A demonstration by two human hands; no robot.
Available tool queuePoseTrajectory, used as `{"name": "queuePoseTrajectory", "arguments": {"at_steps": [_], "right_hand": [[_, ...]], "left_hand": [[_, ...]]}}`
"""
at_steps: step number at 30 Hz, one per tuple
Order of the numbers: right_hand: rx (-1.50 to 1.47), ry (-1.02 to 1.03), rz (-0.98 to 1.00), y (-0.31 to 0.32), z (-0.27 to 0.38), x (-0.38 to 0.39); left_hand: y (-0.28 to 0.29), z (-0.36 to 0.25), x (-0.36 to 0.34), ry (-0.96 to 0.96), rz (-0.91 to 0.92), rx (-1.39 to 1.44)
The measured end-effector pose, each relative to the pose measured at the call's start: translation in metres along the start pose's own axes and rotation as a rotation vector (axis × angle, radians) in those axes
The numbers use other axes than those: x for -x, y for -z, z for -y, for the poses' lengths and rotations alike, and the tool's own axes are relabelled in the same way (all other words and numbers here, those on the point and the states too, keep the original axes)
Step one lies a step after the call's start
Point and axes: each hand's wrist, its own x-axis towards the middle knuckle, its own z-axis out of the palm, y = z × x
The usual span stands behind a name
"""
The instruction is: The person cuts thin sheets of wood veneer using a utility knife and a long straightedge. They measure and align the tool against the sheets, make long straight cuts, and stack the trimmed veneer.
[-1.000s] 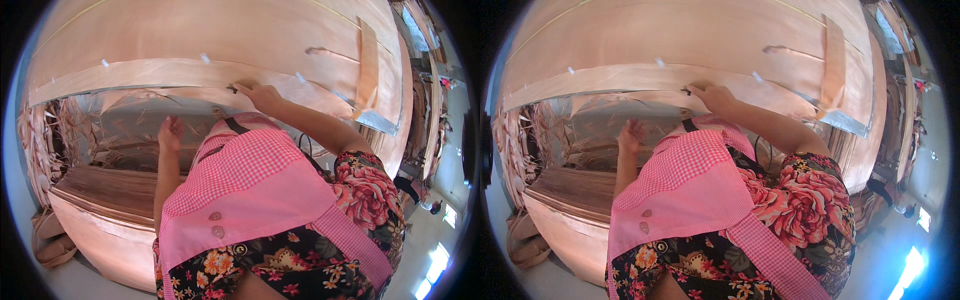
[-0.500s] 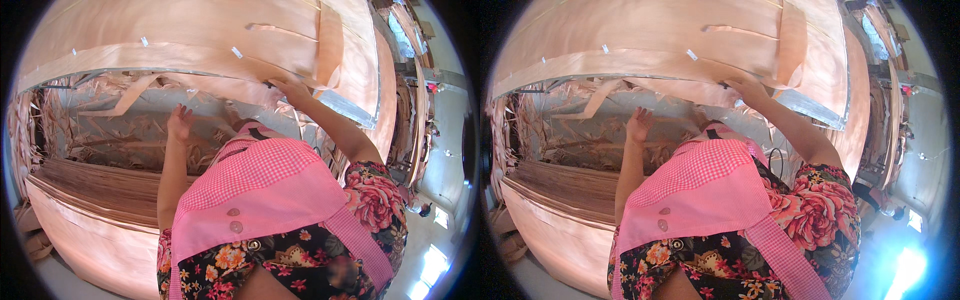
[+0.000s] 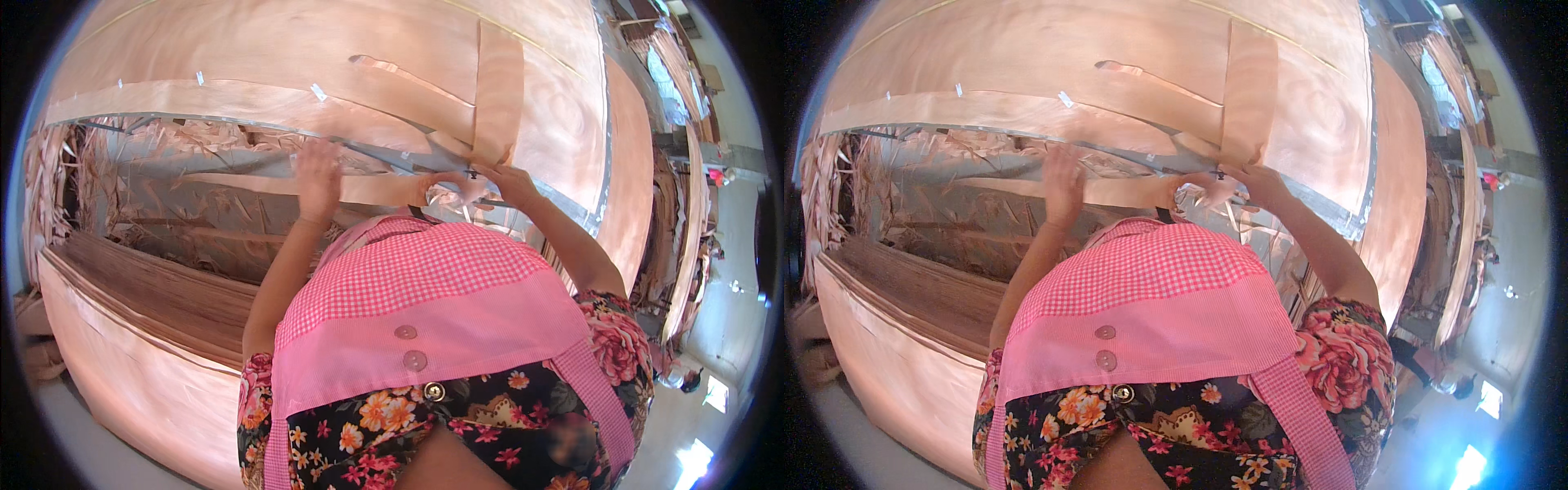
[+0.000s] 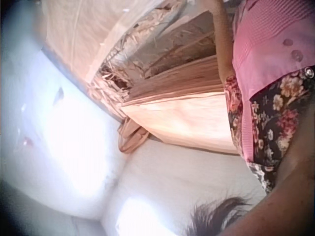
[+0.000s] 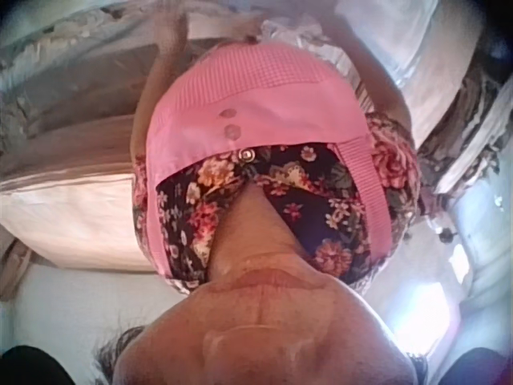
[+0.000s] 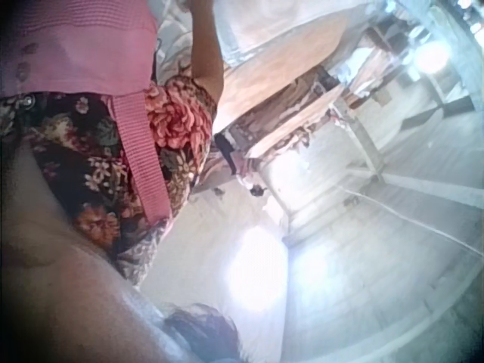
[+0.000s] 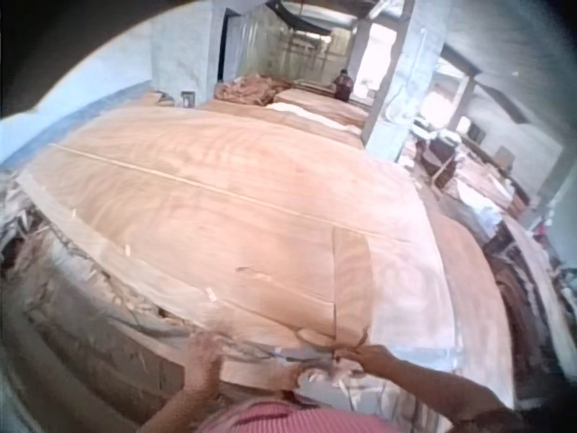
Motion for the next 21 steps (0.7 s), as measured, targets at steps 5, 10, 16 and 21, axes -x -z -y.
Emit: {"name": "queuePoseTrajectory", "arguments": {"at_steps": [5, 10, 16, 21], "right_hand": [[-0.639, -0.128, -0.216, 0.053, 0.054, -0.022], [-0.367, -0.049, -0.236, 0.017, 0.072, -0.080], [-0.241, -0.109, 0.040, 0.029, 0.057, -0.071], [-0.305, 0.014, -0.171, -0.004, -0.003, -0.014]], "left_hand": [[-0.060, -0.071, -0.034, 0.033, 0.114, -0.156], [-0.086, -0.090, -0.050, 0.118, 0.089, -0.249], [-0.097, -0.097, -0.058, 0.125, 0.147, -0.356], [-0.095, -0.092, -0.053, 0.158, 0.208, -0.407]]}}
